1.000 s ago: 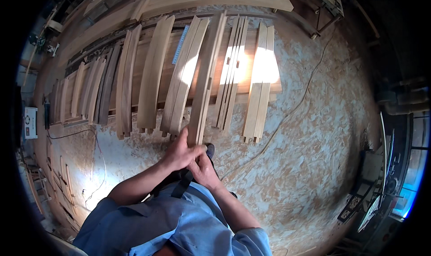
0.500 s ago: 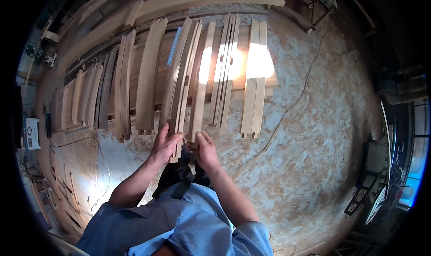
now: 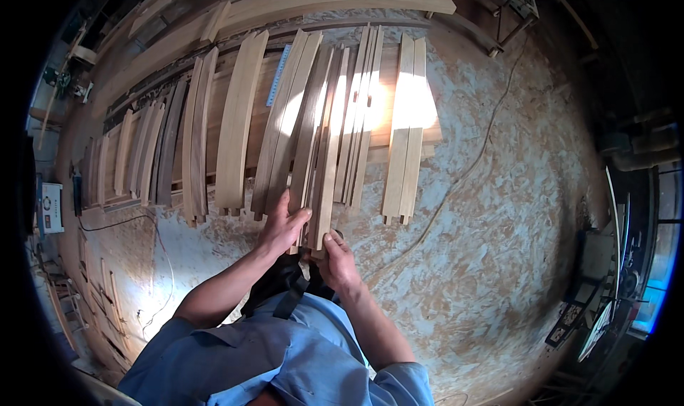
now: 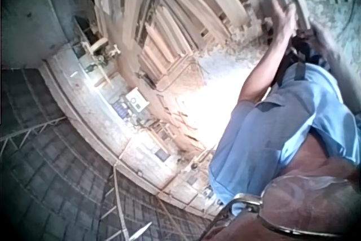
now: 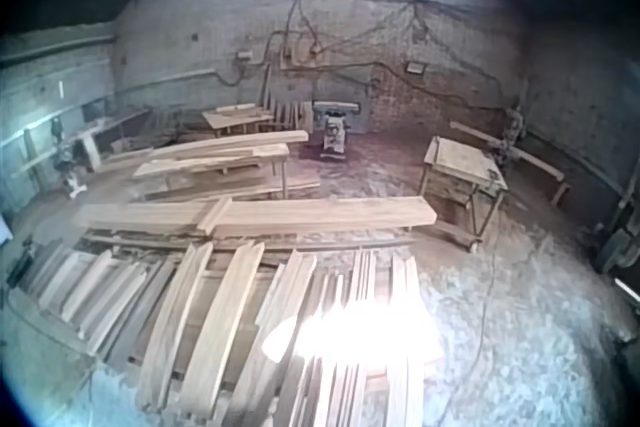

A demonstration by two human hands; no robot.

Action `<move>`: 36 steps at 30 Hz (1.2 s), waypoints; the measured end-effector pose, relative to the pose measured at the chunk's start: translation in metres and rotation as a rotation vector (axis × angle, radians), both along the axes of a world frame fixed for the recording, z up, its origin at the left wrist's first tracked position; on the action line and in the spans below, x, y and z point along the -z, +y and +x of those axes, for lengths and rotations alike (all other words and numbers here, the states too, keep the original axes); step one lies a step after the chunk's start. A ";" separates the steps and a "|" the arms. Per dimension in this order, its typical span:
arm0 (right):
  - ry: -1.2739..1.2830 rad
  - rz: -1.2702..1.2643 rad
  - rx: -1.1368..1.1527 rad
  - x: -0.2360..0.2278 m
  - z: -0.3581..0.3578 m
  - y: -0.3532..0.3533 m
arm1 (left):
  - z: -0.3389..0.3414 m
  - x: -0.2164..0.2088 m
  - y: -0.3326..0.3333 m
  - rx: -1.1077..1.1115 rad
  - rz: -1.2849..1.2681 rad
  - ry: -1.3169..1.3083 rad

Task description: The person removes a clamp from a large wooden panel and places it on a workbench. They then walk to a pile of wooden slats and repeatedly pick up individual pieces, inspect them, and place them back into the pile.

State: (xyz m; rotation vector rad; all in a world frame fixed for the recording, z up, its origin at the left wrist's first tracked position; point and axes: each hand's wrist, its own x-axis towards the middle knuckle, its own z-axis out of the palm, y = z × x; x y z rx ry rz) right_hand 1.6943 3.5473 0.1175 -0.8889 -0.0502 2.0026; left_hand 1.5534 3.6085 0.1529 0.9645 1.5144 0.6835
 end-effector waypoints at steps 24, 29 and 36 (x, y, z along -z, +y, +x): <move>-0.094 -0.038 0.211 0.019 0.001 0.032 | 0.021 0.048 0.056 -0.164 0.080 -0.252; -0.001 -0.041 0.273 0.037 0.001 0.047 | 0.019 0.038 0.043 0.055 0.164 0.307; -0.027 -0.123 0.302 0.030 -0.003 0.040 | 0.022 0.003 0.008 0.304 0.747 0.567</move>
